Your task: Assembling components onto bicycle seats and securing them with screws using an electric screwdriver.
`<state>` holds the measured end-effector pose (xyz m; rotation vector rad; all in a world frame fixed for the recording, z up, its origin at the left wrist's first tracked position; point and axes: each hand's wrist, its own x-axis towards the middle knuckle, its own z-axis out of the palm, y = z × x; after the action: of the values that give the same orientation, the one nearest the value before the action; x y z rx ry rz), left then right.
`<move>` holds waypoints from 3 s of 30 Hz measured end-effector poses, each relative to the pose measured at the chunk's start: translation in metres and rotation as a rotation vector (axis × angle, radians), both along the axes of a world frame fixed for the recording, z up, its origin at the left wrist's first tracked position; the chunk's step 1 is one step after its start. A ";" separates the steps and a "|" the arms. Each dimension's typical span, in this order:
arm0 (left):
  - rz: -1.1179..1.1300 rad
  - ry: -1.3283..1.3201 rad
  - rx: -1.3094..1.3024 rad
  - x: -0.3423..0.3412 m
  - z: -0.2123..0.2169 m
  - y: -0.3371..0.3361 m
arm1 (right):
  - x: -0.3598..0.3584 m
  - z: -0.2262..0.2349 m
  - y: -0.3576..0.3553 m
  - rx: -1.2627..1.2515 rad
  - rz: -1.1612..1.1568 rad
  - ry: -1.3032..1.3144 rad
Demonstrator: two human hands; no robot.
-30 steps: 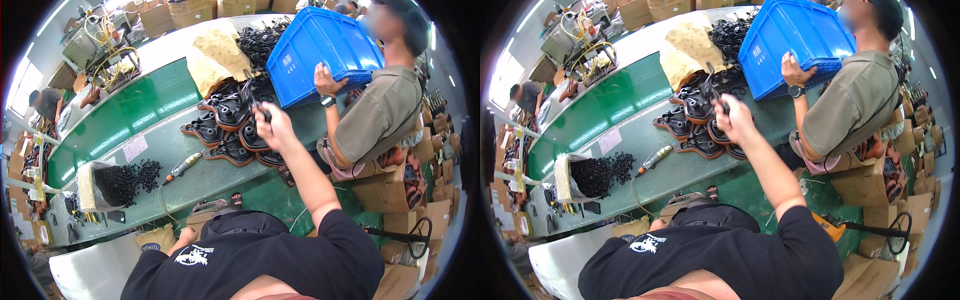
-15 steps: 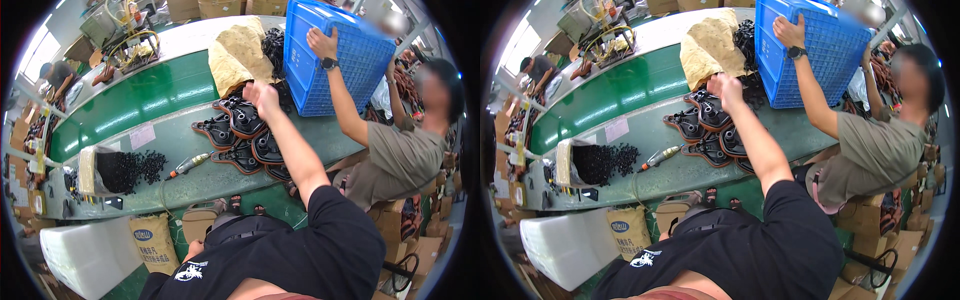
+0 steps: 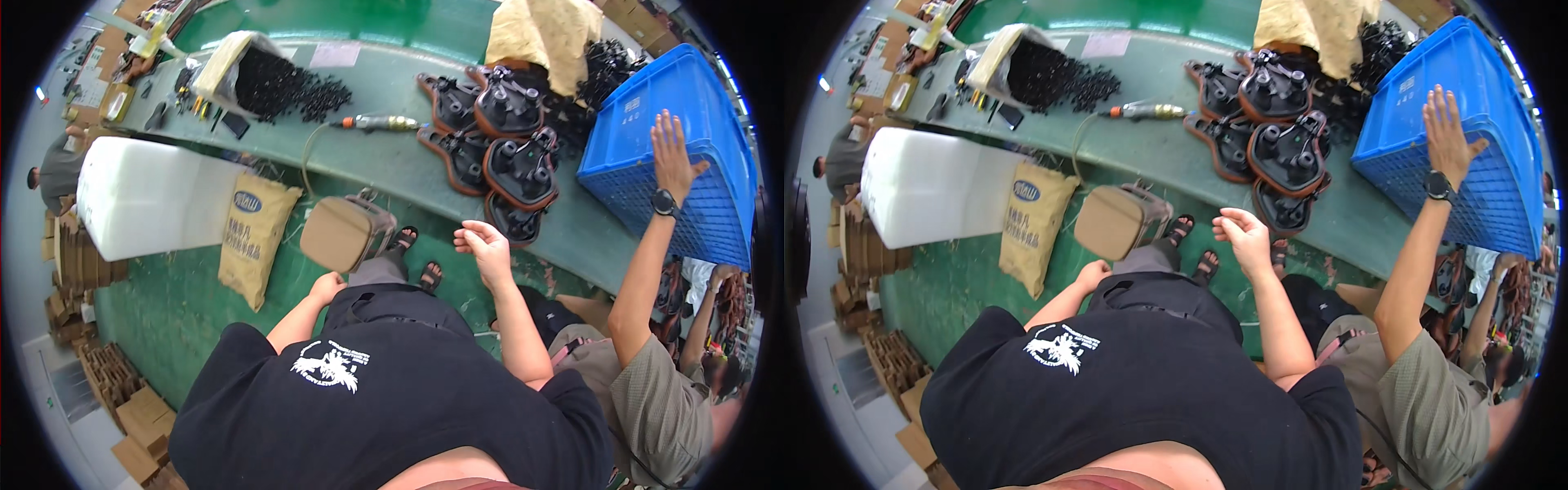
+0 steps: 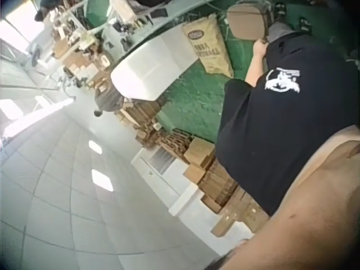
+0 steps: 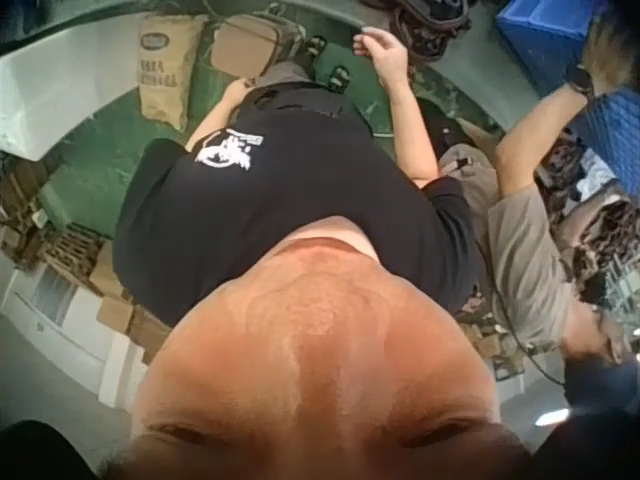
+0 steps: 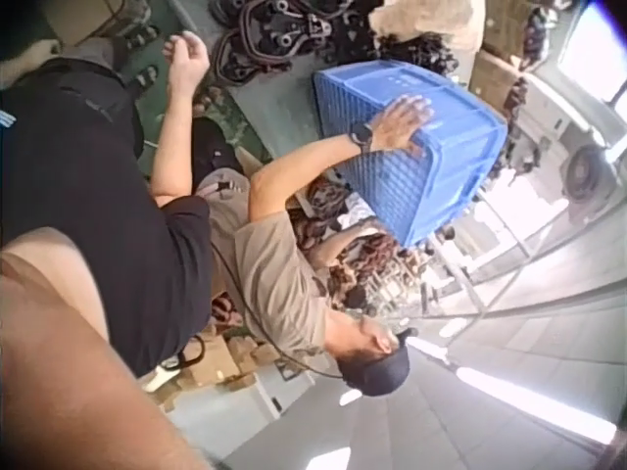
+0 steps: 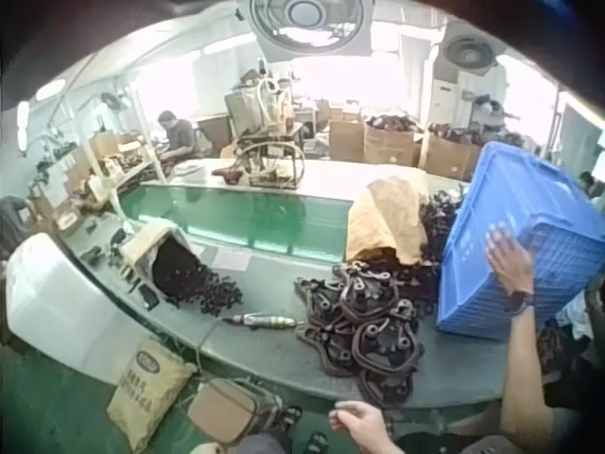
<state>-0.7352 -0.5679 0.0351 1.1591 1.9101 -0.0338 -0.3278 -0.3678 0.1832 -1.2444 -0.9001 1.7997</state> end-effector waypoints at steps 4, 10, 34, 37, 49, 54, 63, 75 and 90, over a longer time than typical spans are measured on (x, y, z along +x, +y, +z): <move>-0.142 0.052 0.135 0.012 0.052 -0.015 | 0.020 -0.031 -0.059 -0.110 0.063 -0.140; -0.023 0.022 1.132 0.002 0.235 0.056 | -0.001 -0.022 -0.103 -0.109 0.161 -0.266; -0.868 0.385 2.627 -0.283 0.601 0.144 | -0.231 -0.033 -0.243 0.330 0.347 -0.795; -0.912 0.356 2.520 -0.257 0.587 0.174 | -0.198 -0.071 -0.188 0.510 0.208 -0.718; -0.789 -0.084 2.049 -0.088 0.538 0.260 | -0.137 -0.039 0.034 0.403 0.370 -0.573; -0.225 0.232 1.450 -0.074 0.376 0.288 | -0.142 -0.068 0.036 0.303 0.350 -0.406; 0.267 0.292 0.240 -0.156 0.017 0.324 | -0.198 -0.077 0.047 0.210 0.552 -0.364; 0.743 -0.980 -0.114 -0.164 0.070 0.390 | -0.429 -0.061 0.090 0.108 0.671 -0.300; 0.164 -1.512 -0.113 -0.078 0.256 0.402 | -0.350 -0.055 0.249 0.958 -0.173 -0.866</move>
<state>-0.8133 -0.1664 0.2915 0.5587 0.6058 0.6340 -0.6780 -0.1191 0.1282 -1.3221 -1.7624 0.4391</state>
